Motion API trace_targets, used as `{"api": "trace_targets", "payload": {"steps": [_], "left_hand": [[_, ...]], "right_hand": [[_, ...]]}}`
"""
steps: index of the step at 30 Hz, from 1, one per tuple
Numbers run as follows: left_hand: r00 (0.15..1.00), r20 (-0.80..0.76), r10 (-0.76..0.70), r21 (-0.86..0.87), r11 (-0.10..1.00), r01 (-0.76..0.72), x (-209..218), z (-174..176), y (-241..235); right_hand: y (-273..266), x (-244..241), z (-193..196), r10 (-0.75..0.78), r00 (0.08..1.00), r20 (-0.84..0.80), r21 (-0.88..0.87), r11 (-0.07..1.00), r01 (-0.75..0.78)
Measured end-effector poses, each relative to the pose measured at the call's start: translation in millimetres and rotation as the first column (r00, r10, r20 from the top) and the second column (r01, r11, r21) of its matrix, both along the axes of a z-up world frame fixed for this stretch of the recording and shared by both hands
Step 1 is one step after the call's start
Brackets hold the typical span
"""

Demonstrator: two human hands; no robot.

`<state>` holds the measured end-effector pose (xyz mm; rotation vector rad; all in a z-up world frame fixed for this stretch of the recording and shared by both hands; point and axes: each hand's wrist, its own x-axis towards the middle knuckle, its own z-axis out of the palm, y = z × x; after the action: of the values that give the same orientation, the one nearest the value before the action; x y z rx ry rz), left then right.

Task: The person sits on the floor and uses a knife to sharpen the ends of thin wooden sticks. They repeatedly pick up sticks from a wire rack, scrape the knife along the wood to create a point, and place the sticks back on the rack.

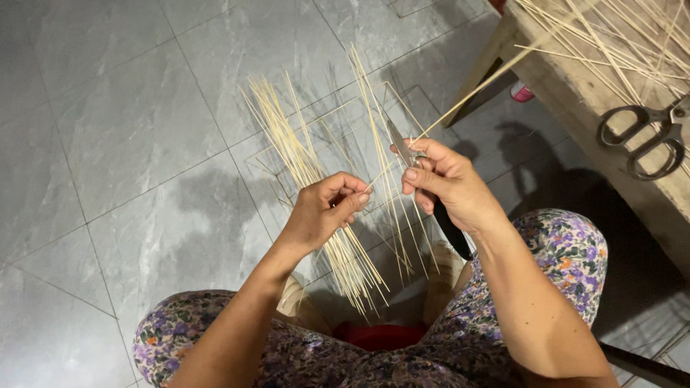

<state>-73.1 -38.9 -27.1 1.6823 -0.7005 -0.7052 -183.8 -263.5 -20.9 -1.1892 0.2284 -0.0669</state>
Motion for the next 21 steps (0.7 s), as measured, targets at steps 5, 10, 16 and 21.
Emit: {"api": "trace_targets", "payload": {"steps": [5,10,16,21], "left_hand": [[0.997,-0.072,0.008,0.007,1.000,-0.007,2,6,4],[0.999,-0.036,-0.040,0.003,0.999,0.040,3,11,13],[0.999,-0.034,-0.038,0.098,0.994,0.041,9,22,25],[1.000,0.001,-0.030,0.208,0.978,0.029,20,24,35]], "right_hand": [[-11,-6,13,-0.100,0.994,0.039,-0.048,0.994,0.102],[-37,-17,27,-0.189,0.977,0.102,-0.026,0.981,0.193],[-70,-42,42,-0.359,0.923,0.137,0.001,0.932,0.363],[-91,-63,47,-0.481,0.866,0.135,-0.015,0.873,0.487]]}}
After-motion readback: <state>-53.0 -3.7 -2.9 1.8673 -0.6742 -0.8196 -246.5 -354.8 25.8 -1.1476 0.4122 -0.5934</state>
